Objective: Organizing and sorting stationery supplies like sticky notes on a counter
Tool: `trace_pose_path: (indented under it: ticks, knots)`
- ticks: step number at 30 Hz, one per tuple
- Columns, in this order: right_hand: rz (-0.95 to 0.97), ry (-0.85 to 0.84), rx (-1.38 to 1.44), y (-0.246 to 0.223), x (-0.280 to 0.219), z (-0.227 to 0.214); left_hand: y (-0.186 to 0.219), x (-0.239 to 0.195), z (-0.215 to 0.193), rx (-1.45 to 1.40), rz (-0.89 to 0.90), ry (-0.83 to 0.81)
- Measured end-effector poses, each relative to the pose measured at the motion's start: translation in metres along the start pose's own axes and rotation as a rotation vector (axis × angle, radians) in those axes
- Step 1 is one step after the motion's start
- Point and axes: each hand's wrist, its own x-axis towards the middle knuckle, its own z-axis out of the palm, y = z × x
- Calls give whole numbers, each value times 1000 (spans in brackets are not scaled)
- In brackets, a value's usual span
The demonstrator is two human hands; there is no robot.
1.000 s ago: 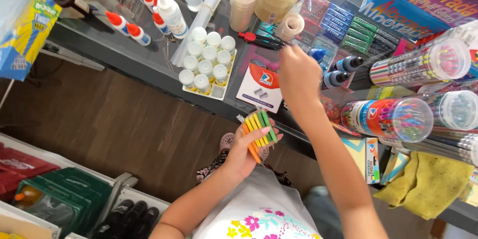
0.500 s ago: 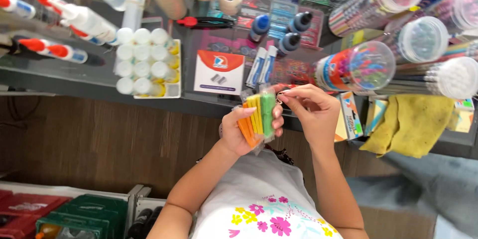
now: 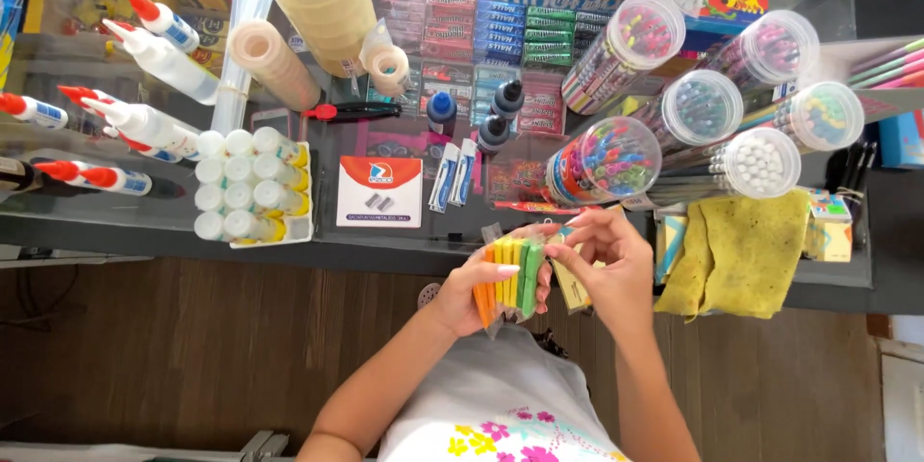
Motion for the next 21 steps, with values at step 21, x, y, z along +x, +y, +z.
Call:
trace_pose_path:
  ticks: [21]
  knots:
    - [151, -171, 146, 34, -6, -22, -23, 6, -29, 7, -58, 96]
